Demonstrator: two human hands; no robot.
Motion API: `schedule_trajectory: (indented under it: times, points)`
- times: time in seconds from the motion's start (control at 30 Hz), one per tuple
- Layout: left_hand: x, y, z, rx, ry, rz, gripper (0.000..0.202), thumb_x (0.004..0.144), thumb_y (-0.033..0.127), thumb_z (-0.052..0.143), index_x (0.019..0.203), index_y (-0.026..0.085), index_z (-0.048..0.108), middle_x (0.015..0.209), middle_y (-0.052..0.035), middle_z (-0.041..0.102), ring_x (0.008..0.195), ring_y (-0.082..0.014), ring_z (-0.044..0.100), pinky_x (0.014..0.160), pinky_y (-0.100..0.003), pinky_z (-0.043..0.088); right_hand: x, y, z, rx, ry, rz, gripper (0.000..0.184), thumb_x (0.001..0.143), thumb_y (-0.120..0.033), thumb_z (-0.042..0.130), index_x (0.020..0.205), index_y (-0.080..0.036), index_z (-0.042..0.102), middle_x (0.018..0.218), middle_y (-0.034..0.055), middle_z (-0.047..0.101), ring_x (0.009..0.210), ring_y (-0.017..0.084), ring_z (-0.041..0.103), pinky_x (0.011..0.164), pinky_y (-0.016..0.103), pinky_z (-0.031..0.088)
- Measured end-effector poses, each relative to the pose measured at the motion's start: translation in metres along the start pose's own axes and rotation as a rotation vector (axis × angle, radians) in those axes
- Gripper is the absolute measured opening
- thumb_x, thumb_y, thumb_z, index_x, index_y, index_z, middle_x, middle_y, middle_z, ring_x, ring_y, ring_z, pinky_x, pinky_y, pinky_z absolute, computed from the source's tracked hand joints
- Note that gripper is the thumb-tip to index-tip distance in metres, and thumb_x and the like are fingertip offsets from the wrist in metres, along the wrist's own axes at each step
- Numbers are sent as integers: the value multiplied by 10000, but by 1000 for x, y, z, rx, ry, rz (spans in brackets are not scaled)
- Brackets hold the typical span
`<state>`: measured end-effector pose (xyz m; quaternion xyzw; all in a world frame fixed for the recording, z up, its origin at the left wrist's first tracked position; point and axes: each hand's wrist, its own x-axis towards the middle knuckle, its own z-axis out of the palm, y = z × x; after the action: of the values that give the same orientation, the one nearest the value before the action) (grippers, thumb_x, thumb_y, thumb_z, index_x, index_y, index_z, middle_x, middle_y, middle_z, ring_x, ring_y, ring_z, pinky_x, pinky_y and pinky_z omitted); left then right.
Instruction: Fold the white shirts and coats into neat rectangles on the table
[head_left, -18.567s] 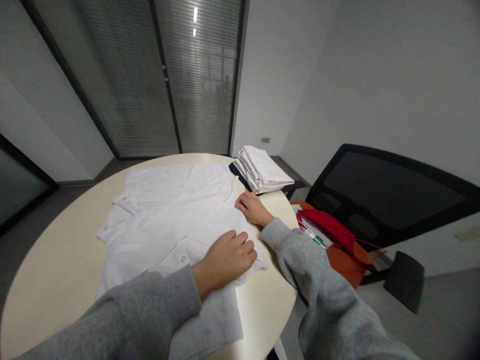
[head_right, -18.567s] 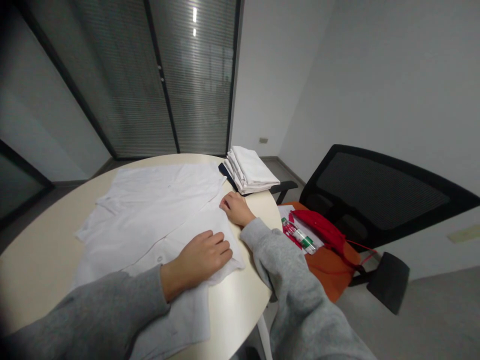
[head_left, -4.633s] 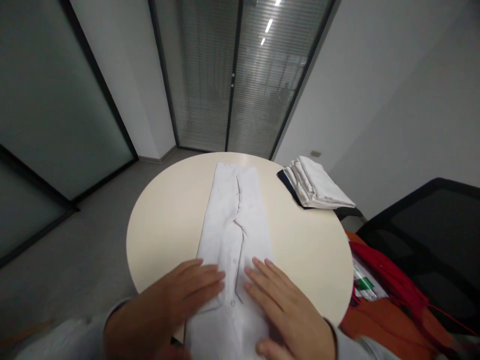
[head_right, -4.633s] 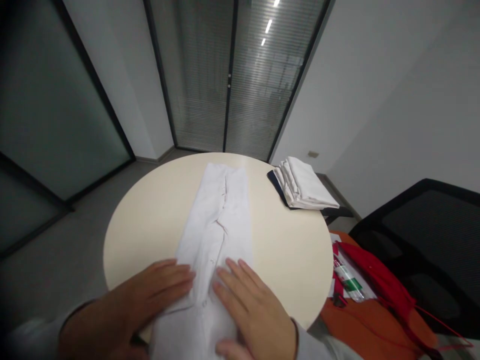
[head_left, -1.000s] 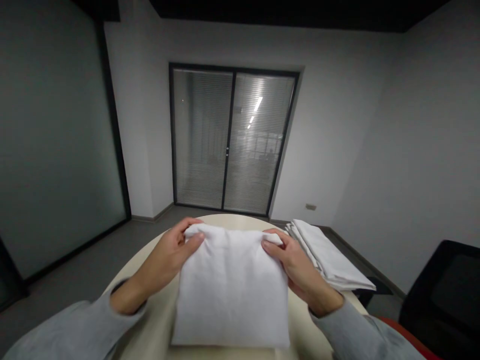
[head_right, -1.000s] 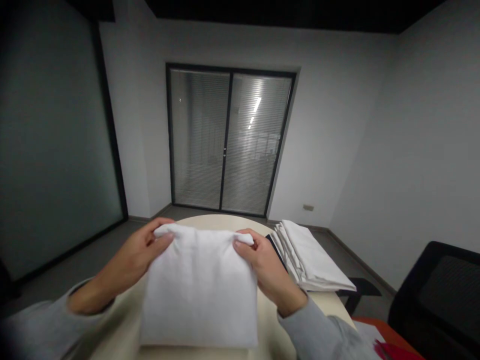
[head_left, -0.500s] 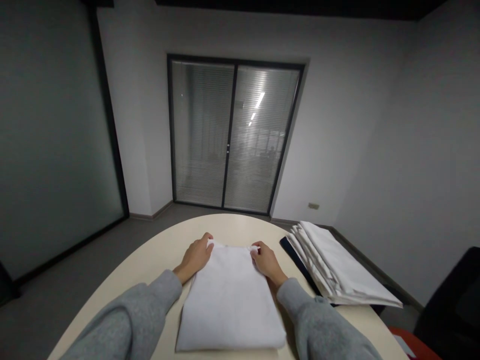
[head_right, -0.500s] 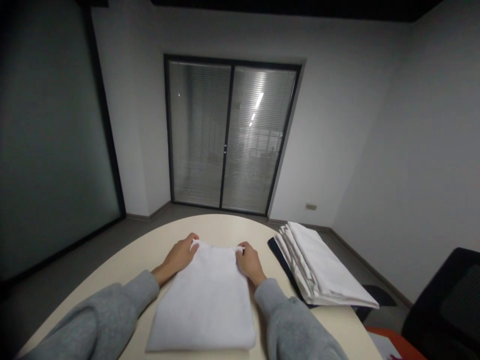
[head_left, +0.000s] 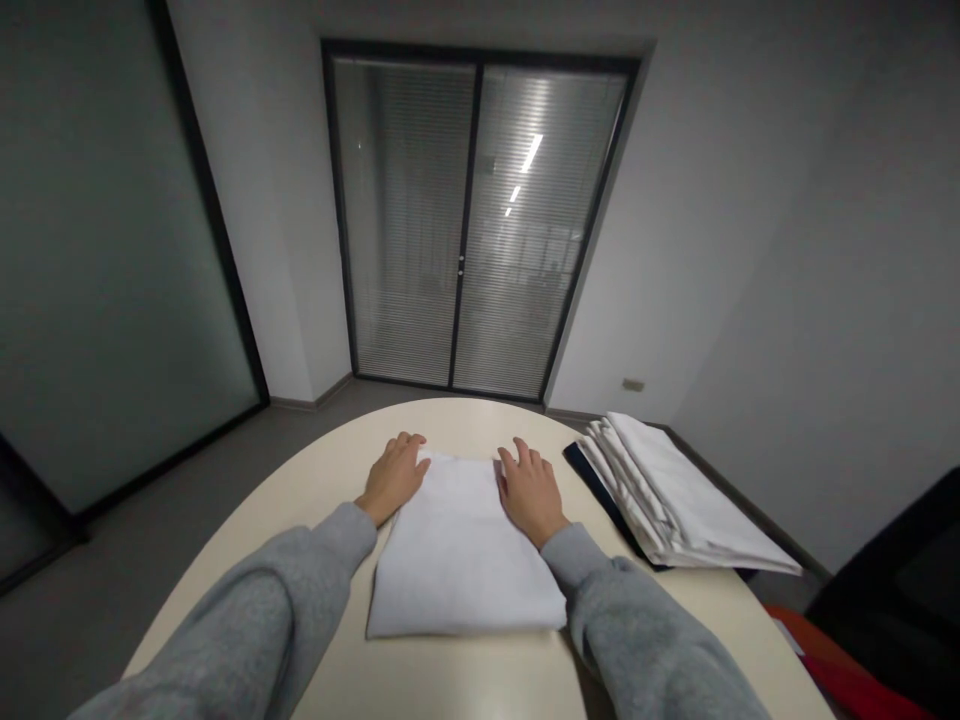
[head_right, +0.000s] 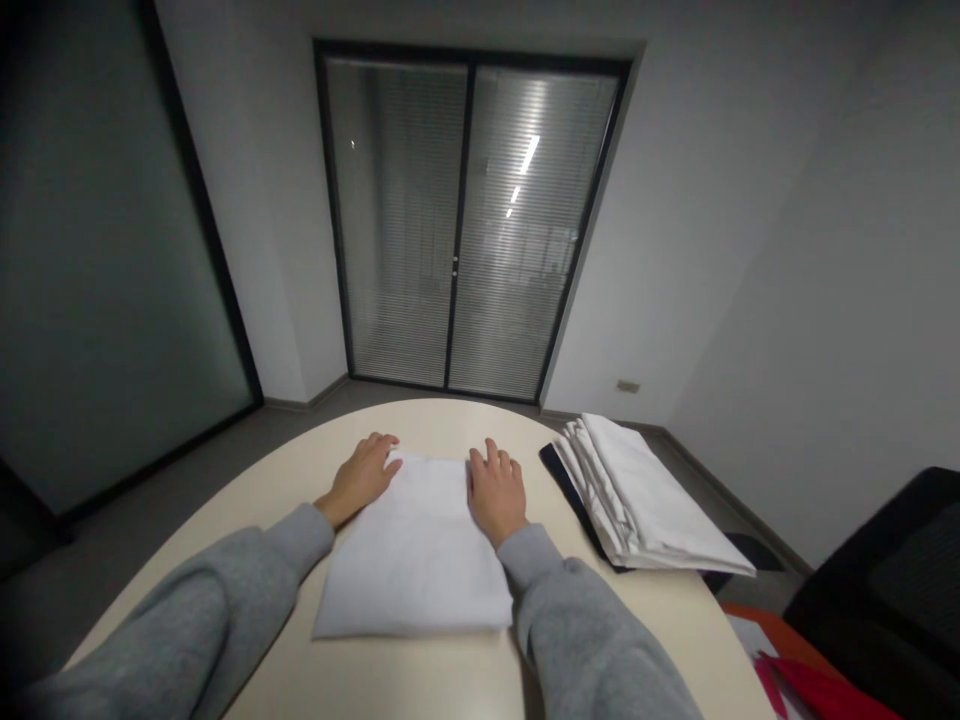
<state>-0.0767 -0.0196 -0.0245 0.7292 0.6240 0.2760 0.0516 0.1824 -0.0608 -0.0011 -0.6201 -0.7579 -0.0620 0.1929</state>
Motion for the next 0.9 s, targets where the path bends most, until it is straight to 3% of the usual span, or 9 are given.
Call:
schedule_trajectory:
  times: [0.1,0.2,0.3,0.4,0.47,0.6,0.7,0.8,0.9]
  points:
    - [-22,-12,-29,-210,-42,-108,320,980,391,540,1203,168,591,1019,-94,685,942,-239,652,827,-338,462,-24,0,-34,8,59,-96,427,1005,-315,524,1406,-171,564,1536,192,462,1364,361,448,1140,494,317]
    - [-75,-22,-60,-476,-268,-195,452,976,577,485,1164,175,570,750,-8,653,668,-204,610,663,-316,431,-66,3,-59,279,-86,7,500,1030,-497,468,1427,-199,530,1252,143,644,1108,295,620,961,418,449]
    - [-134,-17,-78,-697,-401,-198,590,930,662,523,1249,165,529,828,-21,695,725,-200,636,700,-317,454,-108,9,-62,558,-301,163,615,989,-684,445,1371,-214,550,892,38,667,818,240,647,762,368,462]
    - [-168,1,-80,-838,-295,-208,699,875,618,631,1362,144,466,930,-49,703,877,-223,666,803,-340,482,-132,12,-52,739,-280,278,669,923,-726,534,1340,-204,556,848,9,642,789,216,634,729,343,452]
    - [-174,13,-77,-919,-243,-228,761,834,595,687,1396,144,441,939,-49,692,882,-227,667,795,-347,494,-138,11,-47,777,-230,344,721,890,-708,595,1379,-184,522,892,23,651,806,214,639,742,342,460]
    - [-172,26,-72,-1115,-260,-283,876,726,589,797,1392,170,411,916,-36,690,847,-236,690,757,-350,515,-140,4,-54,782,-259,442,773,862,-662,658,1421,-157,487,922,45,668,823,218,656,772,355,473]
    - [-174,29,-71,-1218,-236,-283,847,702,579,822,1345,202,420,986,-38,678,852,-223,696,762,-336,523,-144,-6,-62,1001,-260,501,749,807,-595,739,1370,-160,505,925,43,669,846,214,670,782,345,487]
    - [-177,26,-67,-1196,-197,-265,757,719,567,793,1289,214,442,999,-26,654,812,-191,672,733,-309,511,-150,-16,-63,1315,-211,487,739,727,-507,812,1316,-188,500,857,4,668,784,197,667,723,311,491]
    - [-180,16,-62,-1042,-178,-223,636,775,541,714,1259,216,460,941,-6,631,763,-177,638,688,-291,487,-158,-22,-54,1387,-128,460,741,731,-508,780,1325,-197,463,774,-41,630,704,180,633,671,292,469]
